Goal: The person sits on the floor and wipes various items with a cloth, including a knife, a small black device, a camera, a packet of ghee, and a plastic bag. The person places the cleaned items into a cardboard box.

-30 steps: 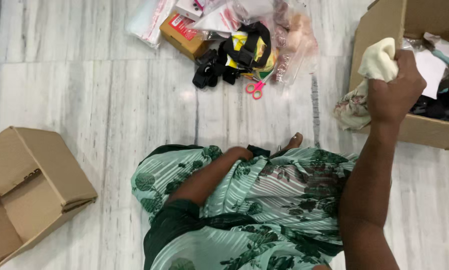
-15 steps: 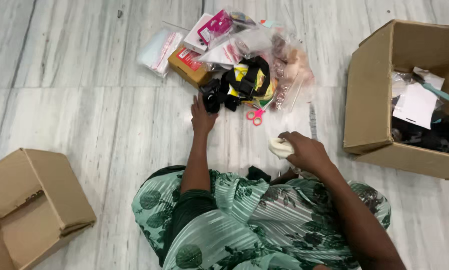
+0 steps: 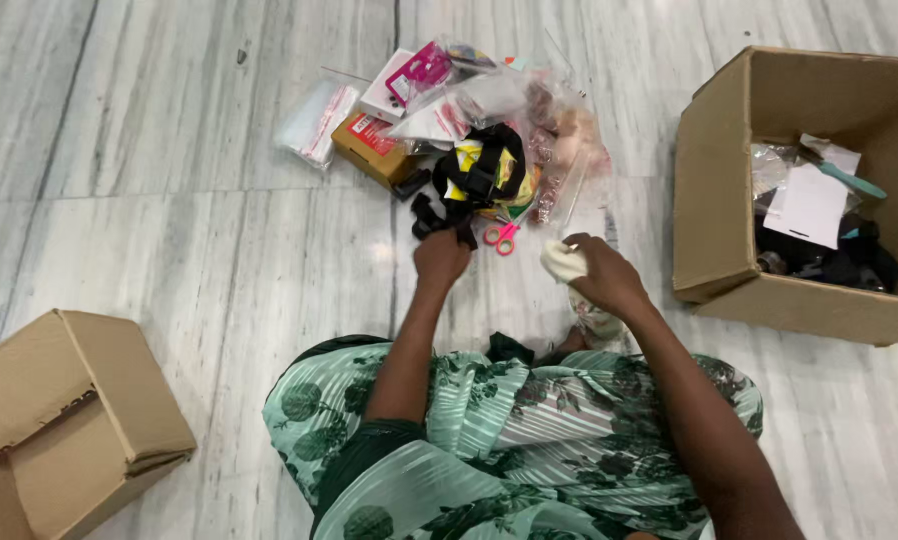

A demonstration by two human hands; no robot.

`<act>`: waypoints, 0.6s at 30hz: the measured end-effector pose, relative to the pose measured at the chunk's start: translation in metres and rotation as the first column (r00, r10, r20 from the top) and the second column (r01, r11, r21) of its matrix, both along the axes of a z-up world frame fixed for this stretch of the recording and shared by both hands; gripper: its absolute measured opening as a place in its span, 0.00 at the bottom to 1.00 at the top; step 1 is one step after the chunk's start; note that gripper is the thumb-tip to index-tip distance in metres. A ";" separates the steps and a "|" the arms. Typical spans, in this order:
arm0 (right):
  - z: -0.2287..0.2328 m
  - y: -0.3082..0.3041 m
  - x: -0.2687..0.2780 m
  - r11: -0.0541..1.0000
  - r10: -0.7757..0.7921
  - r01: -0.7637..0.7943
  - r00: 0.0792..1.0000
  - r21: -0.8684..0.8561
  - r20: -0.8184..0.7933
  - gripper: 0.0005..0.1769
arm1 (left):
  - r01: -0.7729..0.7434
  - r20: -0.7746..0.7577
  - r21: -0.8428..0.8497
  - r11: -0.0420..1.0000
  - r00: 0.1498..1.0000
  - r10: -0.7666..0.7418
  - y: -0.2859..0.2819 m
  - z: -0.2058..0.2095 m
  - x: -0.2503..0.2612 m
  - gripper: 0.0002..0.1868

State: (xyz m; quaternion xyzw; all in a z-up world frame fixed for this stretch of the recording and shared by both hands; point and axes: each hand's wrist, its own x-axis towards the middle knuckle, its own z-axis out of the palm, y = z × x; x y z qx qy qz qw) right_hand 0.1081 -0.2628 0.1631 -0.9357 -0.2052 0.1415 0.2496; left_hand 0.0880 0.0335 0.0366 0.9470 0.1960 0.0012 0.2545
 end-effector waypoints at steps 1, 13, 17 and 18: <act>0.002 -0.004 0.001 0.999 -0.043 0.043 0.999 0.009 -0.002 0.34 | -0.005 0.036 0.016 1.000 0.999 0.004 0.007 0.031 -0.007 0.16; 0.020 0.046 -0.018 0.535 0.368 0.001 0.900 0.845 -0.234 0.50 | 0.549 0.619 -0.468 0.693 0.763 -0.187 -0.003 0.168 -0.099 0.16; -0.016 0.085 -0.036 0.653 0.297 0.018 0.914 0.757 -0.278 0.39 | 0.494 0.524 -0.808 0.322 0.851 0.009 -0.004 0.118 -0.098 0.23; -0.021 0.080 -0.036 0.698 0.252 0.018 0.930 0.716 -0.269 0.35 | 0.380 0.394 -0.908 0.179 0.918 0.051 -0.002 0.106 -0.099 0.27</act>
